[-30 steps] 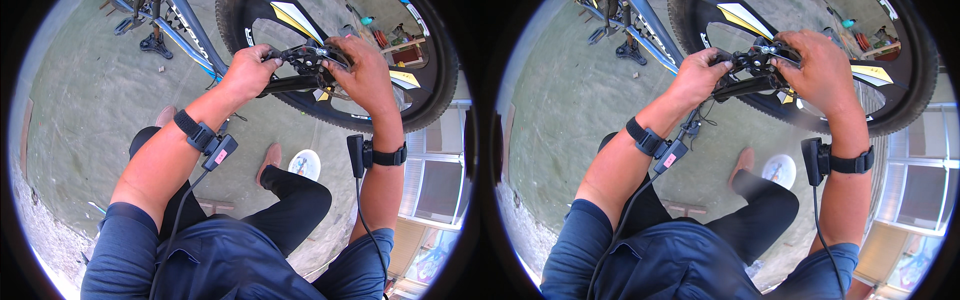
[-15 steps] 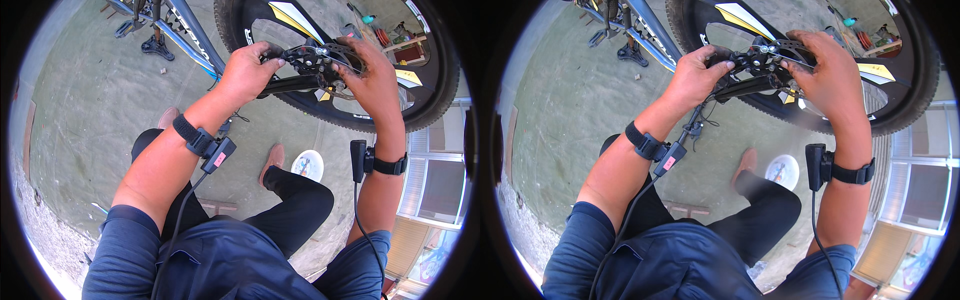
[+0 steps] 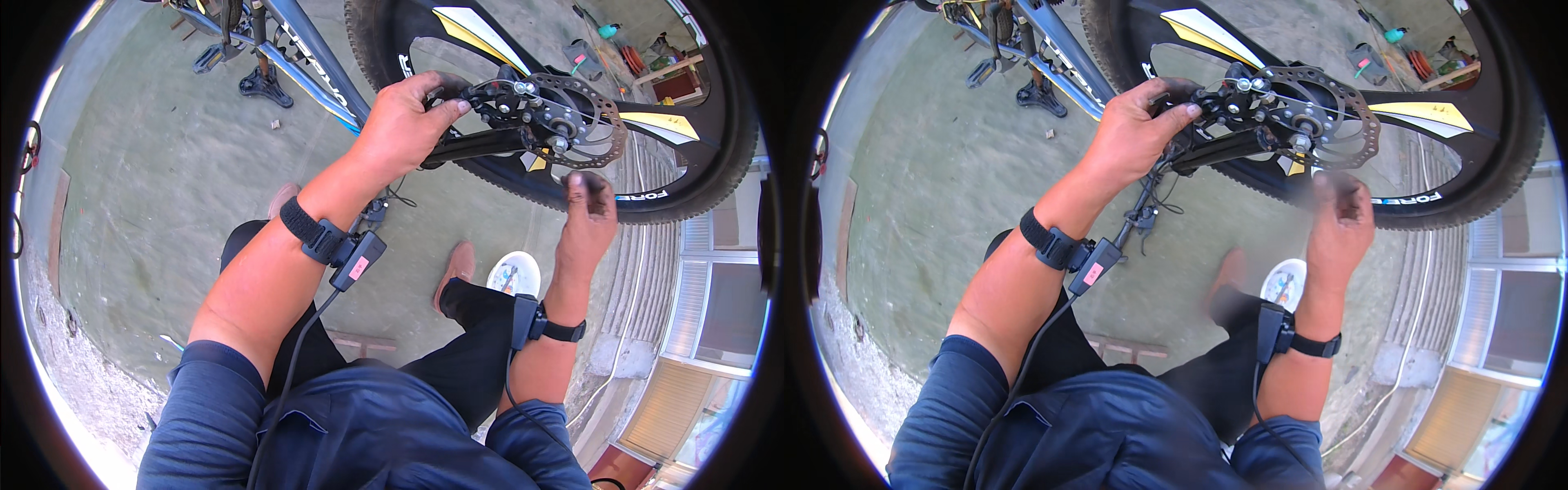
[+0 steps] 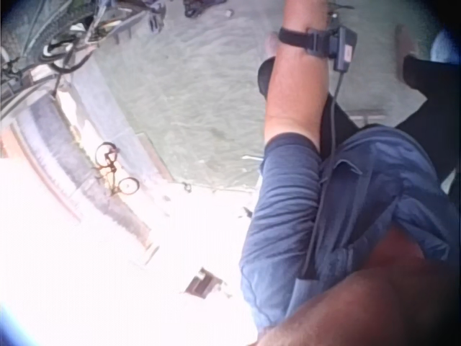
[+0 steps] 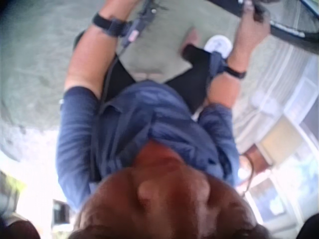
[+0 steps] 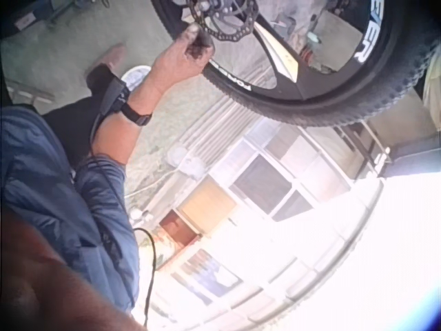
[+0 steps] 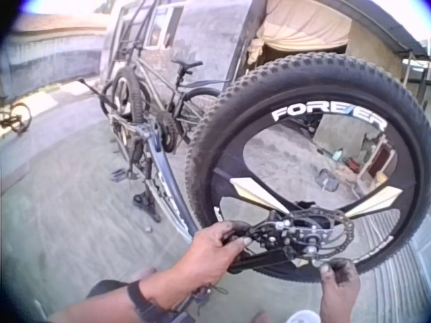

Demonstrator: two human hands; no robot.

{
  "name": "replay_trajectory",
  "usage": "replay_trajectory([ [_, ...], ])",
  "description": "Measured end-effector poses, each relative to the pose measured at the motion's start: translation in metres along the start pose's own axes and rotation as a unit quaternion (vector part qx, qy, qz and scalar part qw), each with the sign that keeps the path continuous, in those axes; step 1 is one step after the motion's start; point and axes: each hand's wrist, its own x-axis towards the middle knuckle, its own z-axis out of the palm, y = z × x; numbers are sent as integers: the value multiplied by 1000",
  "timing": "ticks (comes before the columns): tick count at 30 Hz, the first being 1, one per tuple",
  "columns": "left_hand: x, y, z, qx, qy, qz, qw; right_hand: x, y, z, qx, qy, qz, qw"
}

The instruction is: The person works on a bicycle rear wheel and disc brake by hand, picking up small parts from a white bucket and fitting them onto the wheel axle and brake assembly.

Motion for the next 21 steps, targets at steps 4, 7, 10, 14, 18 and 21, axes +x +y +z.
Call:
replay_trajectory([
  [4, 1, 2, 0, 4, -2, 7, 1000, -13, 21, 31, -3, -78, 113, 991],
  [7, 2, -1, -1, 21, 6, 26, 999, -11, 28, 51, 122, -125, 134, 975],
  [10, 2, -2, 2, 15, 10, 21, 1000, -12, 37, 63, 195, -130, 142, 962],
  [14, 1, -3, 1, 19, 17, 8, 1000, -21, 20, 88, 269, -121, 151, 943],
  [18, 1, -3, 1, 27, 24, 43, 998, -20, 13, 89, 278, -121, 148, 941],
  [21, 2, -3, 3, 45, 28, 75, 996, -20, 11, 89, 282, -125, 136, 942],
])
